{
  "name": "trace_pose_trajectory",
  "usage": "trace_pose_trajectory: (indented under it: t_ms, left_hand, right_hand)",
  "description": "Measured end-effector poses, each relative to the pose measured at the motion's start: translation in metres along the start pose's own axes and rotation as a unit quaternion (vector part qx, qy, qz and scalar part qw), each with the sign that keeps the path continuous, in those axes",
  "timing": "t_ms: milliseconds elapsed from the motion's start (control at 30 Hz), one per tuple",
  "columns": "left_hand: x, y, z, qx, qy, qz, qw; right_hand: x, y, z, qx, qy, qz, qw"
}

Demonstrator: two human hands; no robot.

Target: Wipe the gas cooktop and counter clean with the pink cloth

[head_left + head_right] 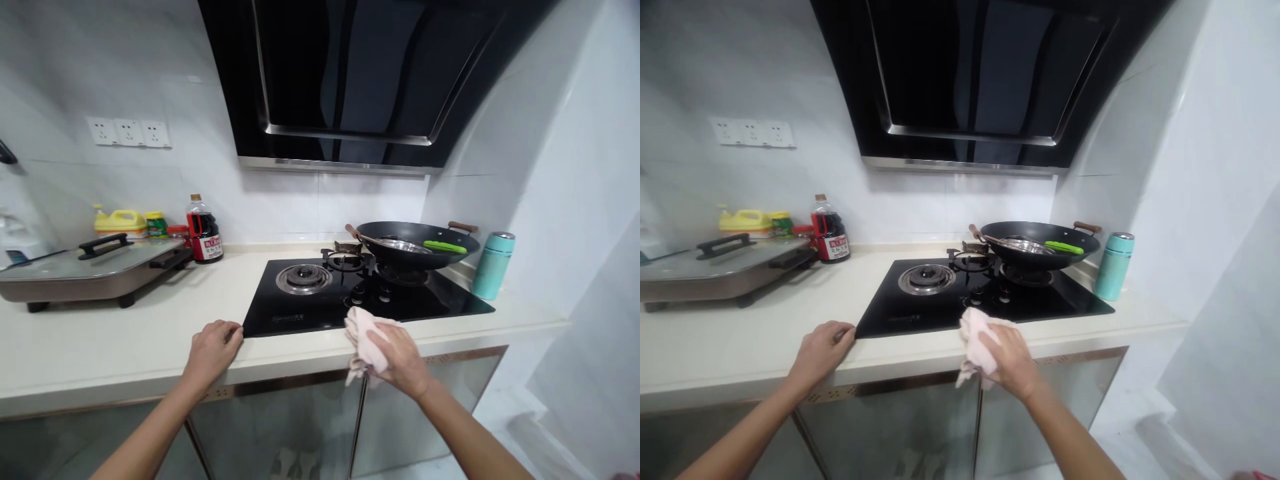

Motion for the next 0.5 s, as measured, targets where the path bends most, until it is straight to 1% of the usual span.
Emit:
trace_pose_trajectory:
  t_ms: [67, 133, 200, 233, 300, 367, 433, 500]
  left_hand:
    - [-0.001, 0.001, 0.001, 0.004, 0.006, 0.003, 1.000]
    - [-0.002, 0.002, 0.001, 0.008, 0.012, 0.004, 1.000]
    - [-0.002, 0.003, 0.002, 0.007, 0.016, 0.004, 1.000]
    - [-0.002, 0.004, 0.003, 0.005, 0.018, 0.003, 1.000]
    - [-0.002, 0.005, 0.003, 0.003, 0.019, 0.000, 1.000]
    - [-0.002, 0.008, 0.004, 0.005, 0.021, -0.004, 1.000]
    - [-0.003, 0.011, 0.004, 0.008, 0.025, -0.009, 1.000]
    - [-0.004, 0.014, 0.005, 0.010, 0.026, -0.013, 1.000]
  right_hand:
    - [-0.011, 0.038, 0.035, 0.026, -0.025, 0.019, 0.999]
    - [-0.023, 0.079, 0.071, 0.069, -0.060, 0.036, 0.995]
    - [-0.037, 0.122, 0.106, 0.134, -0.095, 0.042, 0.986]
    - [-0.045, 0.144, 0.121, 0.179, -0.111, 0.044, 0.977]
    - [-0.060, 0.184, 0.145, 0.283, -0.143, 0.033, 0.948]
    - [-0.072, 0.216, 0.159, 0.386, -0.164, 0.013, 0.908]
    - [-0.075, 0.237, 0.159, 0.467, -0.190, 0.005, 0.864]
    - [-0.073, 0.248, 0.149, 0.528, -0.214, 0.033, 0.821]
Point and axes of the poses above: each hand's wrist, its own z-axis away from the middle knuckle, its own x-axis out of the palm, y = z × x, the point moved 9 cm from there along -z, towards the middle knuckle, and after that the axes turned 9 degrees about -x, right-handed, at the moved point
